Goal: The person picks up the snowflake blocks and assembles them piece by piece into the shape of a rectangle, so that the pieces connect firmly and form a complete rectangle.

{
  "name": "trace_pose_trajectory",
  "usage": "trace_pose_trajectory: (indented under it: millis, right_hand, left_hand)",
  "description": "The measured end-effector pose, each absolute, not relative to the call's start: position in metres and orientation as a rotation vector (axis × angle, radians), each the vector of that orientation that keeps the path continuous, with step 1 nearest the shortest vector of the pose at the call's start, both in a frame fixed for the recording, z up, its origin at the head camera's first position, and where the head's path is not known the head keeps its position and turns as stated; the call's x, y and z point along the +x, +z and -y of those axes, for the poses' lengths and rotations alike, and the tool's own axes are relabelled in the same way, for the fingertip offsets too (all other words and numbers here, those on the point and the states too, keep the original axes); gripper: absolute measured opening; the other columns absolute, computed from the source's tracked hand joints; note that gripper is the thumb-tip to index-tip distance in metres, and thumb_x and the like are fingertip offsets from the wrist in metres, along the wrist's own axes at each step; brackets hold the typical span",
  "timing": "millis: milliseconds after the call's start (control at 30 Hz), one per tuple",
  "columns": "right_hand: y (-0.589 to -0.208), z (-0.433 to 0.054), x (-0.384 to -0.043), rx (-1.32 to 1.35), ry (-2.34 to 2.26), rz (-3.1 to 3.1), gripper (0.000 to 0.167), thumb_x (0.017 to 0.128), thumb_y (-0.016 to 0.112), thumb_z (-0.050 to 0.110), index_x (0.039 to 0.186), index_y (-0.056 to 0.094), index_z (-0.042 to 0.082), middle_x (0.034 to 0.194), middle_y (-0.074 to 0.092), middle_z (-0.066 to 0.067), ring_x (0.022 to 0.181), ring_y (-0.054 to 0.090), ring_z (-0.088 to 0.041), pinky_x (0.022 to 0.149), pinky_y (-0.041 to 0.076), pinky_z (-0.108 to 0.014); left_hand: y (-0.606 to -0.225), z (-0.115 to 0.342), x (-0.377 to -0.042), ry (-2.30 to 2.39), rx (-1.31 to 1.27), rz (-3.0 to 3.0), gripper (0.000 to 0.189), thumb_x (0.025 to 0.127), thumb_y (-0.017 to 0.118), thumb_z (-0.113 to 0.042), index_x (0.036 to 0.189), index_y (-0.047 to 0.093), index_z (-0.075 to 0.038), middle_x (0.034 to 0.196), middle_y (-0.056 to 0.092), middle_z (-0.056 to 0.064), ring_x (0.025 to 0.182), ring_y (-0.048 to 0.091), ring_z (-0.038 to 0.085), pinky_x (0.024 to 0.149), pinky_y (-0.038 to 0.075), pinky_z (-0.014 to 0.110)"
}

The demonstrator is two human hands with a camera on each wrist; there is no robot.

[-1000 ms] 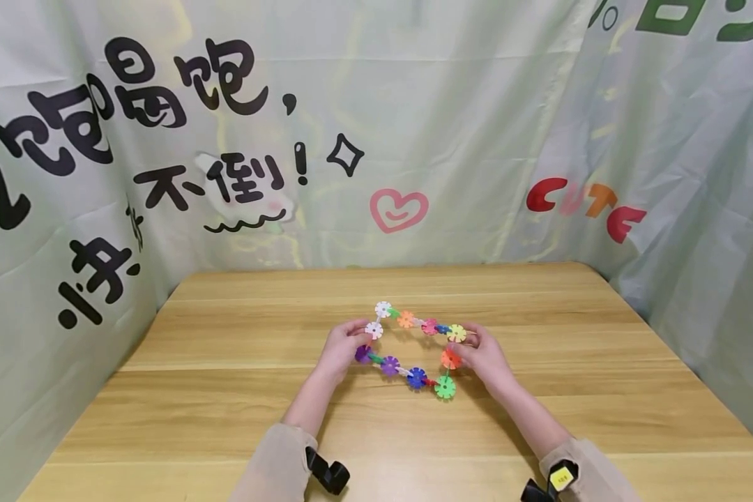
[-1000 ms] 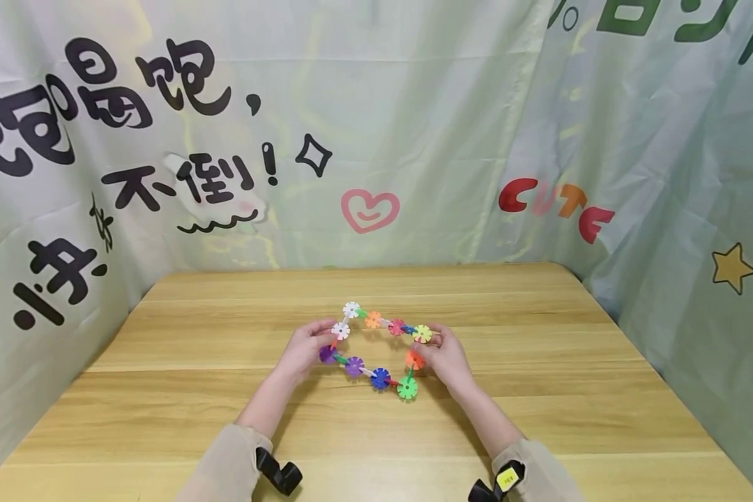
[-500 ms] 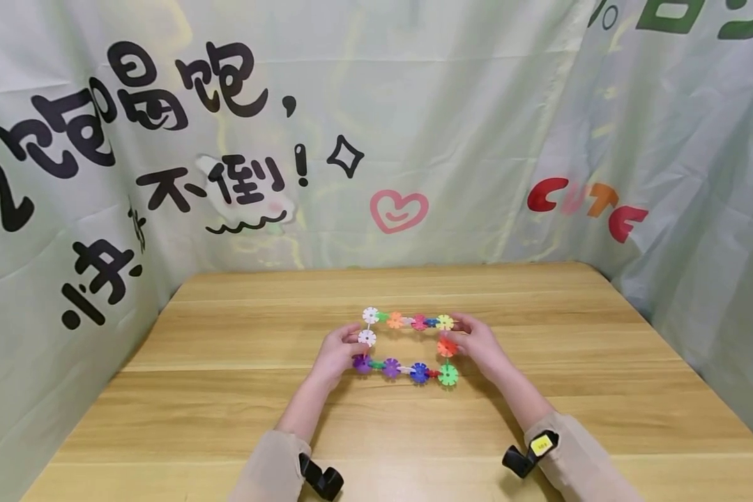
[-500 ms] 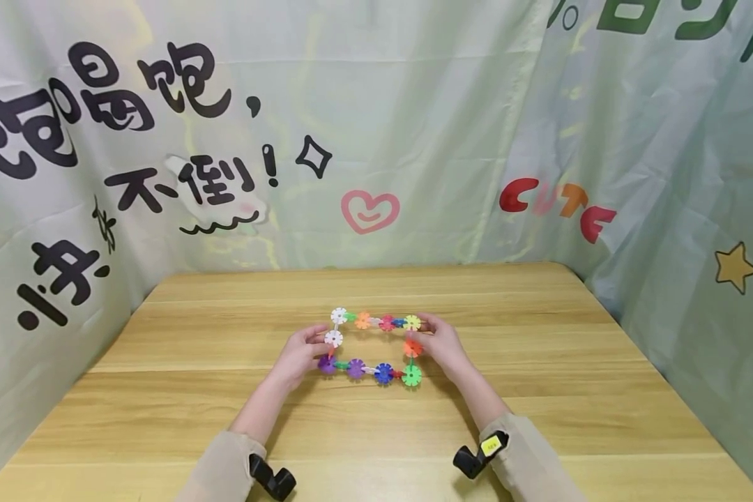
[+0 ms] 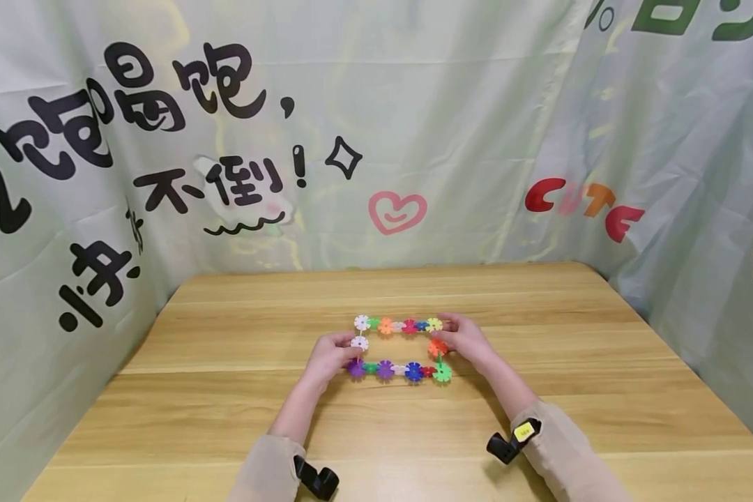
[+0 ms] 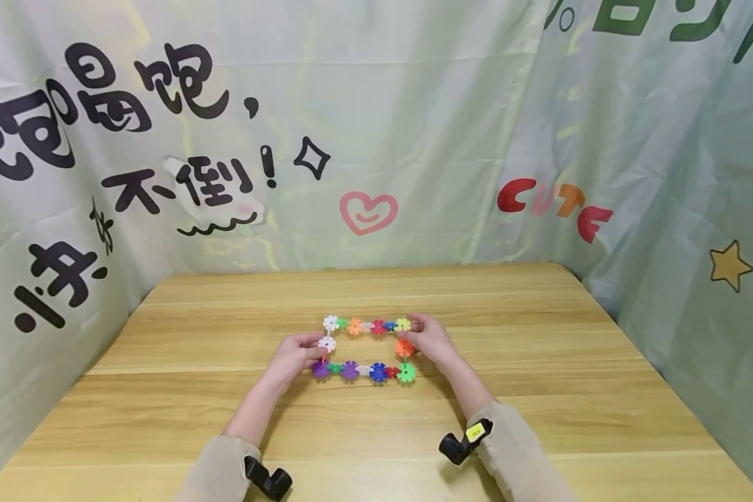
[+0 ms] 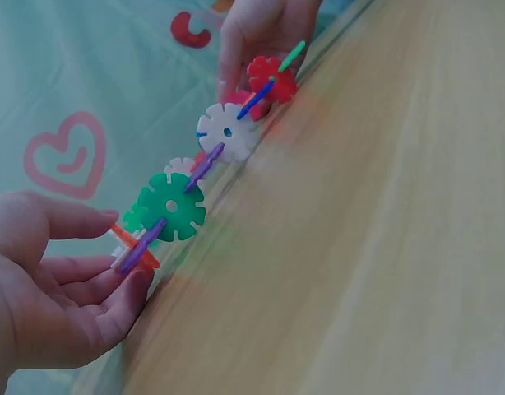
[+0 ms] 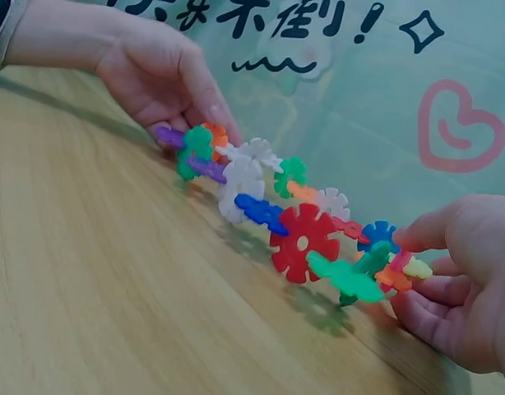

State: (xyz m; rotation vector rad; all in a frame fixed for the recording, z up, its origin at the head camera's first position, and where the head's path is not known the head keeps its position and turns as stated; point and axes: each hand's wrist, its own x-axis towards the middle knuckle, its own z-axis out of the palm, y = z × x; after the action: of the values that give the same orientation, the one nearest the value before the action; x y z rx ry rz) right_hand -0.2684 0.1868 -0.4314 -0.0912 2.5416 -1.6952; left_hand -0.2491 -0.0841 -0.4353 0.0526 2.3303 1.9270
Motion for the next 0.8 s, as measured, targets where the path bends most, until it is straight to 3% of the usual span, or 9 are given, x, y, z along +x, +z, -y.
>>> trace_pose_trajectory:
  millis: [167, 467, 800]
  right_hand:
    - [-0.433, -0.188, -0.269, -0.105, -1.663, -2.585, 0.051, 0.086, 0.065, 0.011, 0.13, 0.045, -0.007, 0.105, 0.058, -0.019, 0.084, 0.057, -0.02, 0.068, 0.051, -0.03]
    - [-0.437, -0.194, -0.27, -0.151, -1.633, -2.614, 0.049, 0.088, 0.064, 0.015, 0.128, 0.047, -0.008, 0.115, 0.056, -0.023, 0.101, 0.056, -0.031, 0.078, 0.052, -0.034]
    - [-0.431, -0.205, -0.26, -0.177, -1.669, -2.574, 0.056, 0.089, 0.063, 0.015, 0.132, 0.039, -0.011, 0.114, 0.054, -0.027, 0.088, 0.061, -0.029, 0.074, 0.054, -0.035]
  left_hand:
    - [-0.434, 0.084, -0.248, 1.878, 0.061, -2.348, 0.047, 0.079, 0.068, -0.003, 0.12, 0.052, 0.014, 0.103, 0.062, 0.019, 0.077, 0.058, 0.014, 0.066, 0.052, 0.028]
    - [-0.434, 0.086, -0.248, 1.837, 0.134, -2.351, 0.044, 0.079, 0.069, -0.004, 0.116, 0.054, 0.014, 0.102, 0.063, 0.019, 0.076, 0.06, 0.016, 0.064, 0.052, 0.028]
    - [-0.433, 0.092, -0.246, 1.867, 0.106, -2.347, 0.046, 0.08, 0.068, -0.002, 0.121, 0.052, 0.013, 0.105, 0.061, 0.021, 0.079, 0.061, 0.019, 0.067, 0.054, 0.032]
